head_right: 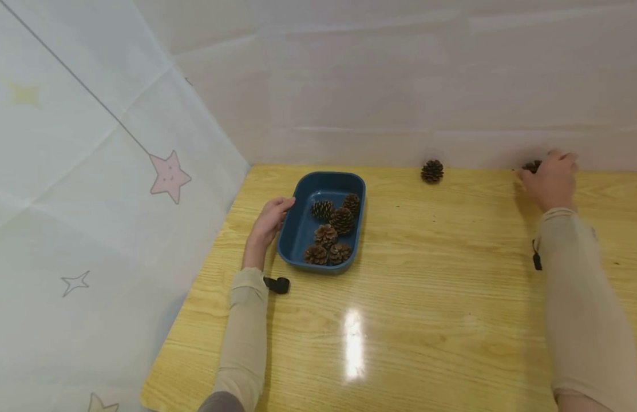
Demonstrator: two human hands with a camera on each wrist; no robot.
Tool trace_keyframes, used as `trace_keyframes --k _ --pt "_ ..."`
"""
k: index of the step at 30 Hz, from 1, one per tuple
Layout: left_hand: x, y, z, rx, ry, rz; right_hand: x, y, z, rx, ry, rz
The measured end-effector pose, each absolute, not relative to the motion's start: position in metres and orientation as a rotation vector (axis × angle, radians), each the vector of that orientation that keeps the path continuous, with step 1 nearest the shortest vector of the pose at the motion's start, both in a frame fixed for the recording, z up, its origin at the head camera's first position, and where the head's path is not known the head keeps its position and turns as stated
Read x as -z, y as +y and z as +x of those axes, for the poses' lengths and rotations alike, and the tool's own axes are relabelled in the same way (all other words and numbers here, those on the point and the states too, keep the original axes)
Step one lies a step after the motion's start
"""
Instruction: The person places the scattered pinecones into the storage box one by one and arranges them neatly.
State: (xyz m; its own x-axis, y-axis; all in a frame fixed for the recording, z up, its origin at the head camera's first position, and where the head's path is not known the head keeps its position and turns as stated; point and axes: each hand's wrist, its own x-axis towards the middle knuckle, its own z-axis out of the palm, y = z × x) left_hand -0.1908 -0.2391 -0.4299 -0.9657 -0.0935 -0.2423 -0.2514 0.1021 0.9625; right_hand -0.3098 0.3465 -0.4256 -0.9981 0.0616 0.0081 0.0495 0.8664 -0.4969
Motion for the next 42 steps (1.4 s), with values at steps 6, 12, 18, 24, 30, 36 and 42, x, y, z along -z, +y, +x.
trace_keyframes --k 6,12,18,24,30,36,42 --pt "0.43 -0.239 -0.19 -2.008 2.234 -0.357 0.425 0.353 -0.313 -0.712 -3.038 -0.038" --pt "0.43 -0.239 -0.191 -2.029 2.212 -0.352 0.429 0.359 -0.315 -0.681 -3.08 0.018" --pt "0.43 -0.239 -0.192 -2.019 2.212 -0.353 0.428 0.359 -0.316 -0.786 -3.114 0.028" --pt "0.431 -0.239 -0.193 -2.029 2.214 -0.351 0.421 0.352 -0.313 -0.877 -3.133 0.019" --pt "0.432 -0.239 -0.192 -2.034 2.211 -0.345 0.421 0.35 -0.311 -0.813 -3.092 0.032" --pt "0.432 -0.239 -0.191 -2.034 2.218 -0.34 0.428 0.353 -0.313 -0.78 -3.098 0.069" --pt "0.432 -0.24 -0.192 -2.036 2.212 -0.343 0.432 0.355 -0.314 -0.779 -3.089 0.034"
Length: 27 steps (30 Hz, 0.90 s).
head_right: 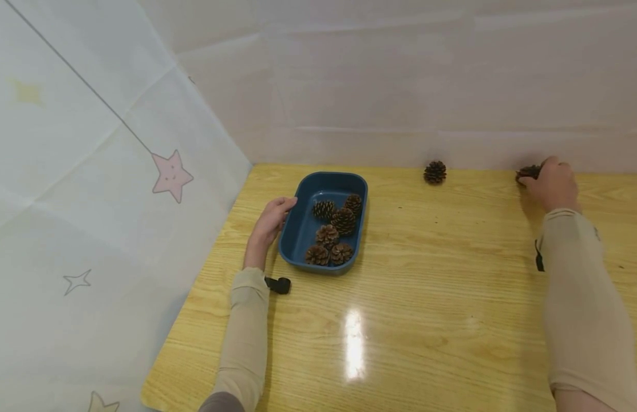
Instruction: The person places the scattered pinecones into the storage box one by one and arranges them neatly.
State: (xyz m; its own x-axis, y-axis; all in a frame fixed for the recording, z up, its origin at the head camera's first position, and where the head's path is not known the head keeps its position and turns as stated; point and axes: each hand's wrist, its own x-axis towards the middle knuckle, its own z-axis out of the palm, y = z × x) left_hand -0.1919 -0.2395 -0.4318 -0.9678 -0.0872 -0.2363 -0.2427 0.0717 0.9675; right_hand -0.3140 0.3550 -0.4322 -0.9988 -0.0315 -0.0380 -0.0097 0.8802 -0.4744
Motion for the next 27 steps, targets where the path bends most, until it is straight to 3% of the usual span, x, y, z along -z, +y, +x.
trace_keyframes --k 27 --pt "0.431 -0.239 -0.191 -2.035 2.207 -0.345 0.422 0.35 -0.304 0.762 3.158 -0.043"
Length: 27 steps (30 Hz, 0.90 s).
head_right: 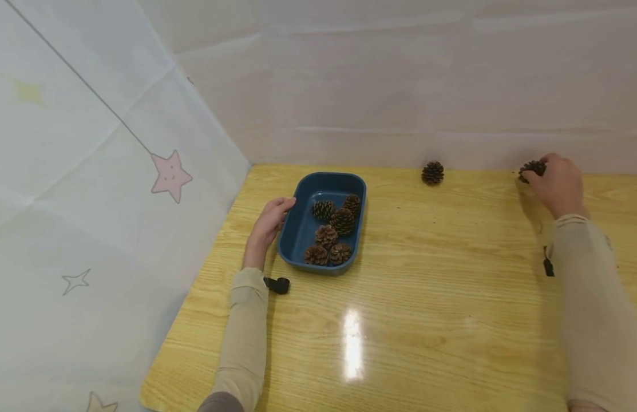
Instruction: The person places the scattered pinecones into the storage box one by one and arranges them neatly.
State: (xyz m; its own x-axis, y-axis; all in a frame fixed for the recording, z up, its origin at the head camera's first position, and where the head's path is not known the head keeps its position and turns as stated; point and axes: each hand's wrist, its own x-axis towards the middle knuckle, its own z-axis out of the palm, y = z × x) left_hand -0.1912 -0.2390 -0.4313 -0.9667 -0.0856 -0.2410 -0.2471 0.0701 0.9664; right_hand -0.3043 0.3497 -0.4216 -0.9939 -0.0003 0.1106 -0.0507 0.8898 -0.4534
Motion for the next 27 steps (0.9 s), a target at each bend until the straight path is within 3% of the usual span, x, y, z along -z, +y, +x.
trace_keyframes --k 14,27 --pt "0.43 -0.24 -0.191 -2.014 2.226 -0.359 0.391 0.319 -0.288 -0.599 -2.795 0.317" --pt "0.431 -0.239 -0.192 -2.002 2.228 -0.368 0.353 0.276 -0.25 -0.683 -2.557 0.589"
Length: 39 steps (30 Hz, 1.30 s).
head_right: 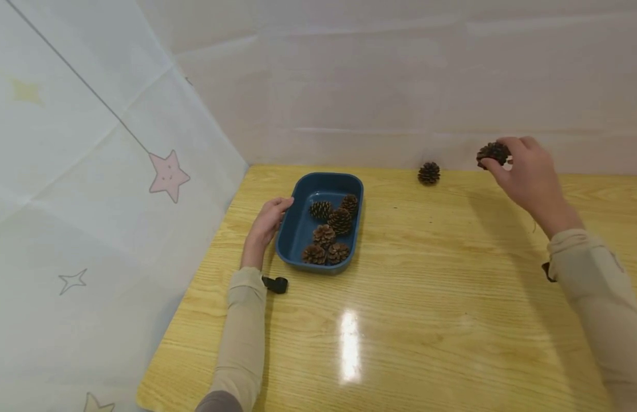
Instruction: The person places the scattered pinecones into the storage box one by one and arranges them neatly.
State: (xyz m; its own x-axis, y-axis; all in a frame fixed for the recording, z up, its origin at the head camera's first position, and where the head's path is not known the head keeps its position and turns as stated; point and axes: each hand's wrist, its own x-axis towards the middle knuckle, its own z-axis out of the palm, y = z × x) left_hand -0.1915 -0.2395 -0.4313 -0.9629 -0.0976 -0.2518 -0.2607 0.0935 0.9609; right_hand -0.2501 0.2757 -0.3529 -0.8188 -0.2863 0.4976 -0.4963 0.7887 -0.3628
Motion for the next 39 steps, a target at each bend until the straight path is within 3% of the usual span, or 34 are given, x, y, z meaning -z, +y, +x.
trace_keyframes --k 16,39 --pt "0.431 -0.239 -0.191 -2.016 2.216 -0.361 0.326 0.239 -0.223 -0.708 -2.275 0.765" --pt "0.431 -0.24 -0.192 -2.014 2.206 -0.357 0.314 0.195 -0.203 -0.838 -2.119 0.8"
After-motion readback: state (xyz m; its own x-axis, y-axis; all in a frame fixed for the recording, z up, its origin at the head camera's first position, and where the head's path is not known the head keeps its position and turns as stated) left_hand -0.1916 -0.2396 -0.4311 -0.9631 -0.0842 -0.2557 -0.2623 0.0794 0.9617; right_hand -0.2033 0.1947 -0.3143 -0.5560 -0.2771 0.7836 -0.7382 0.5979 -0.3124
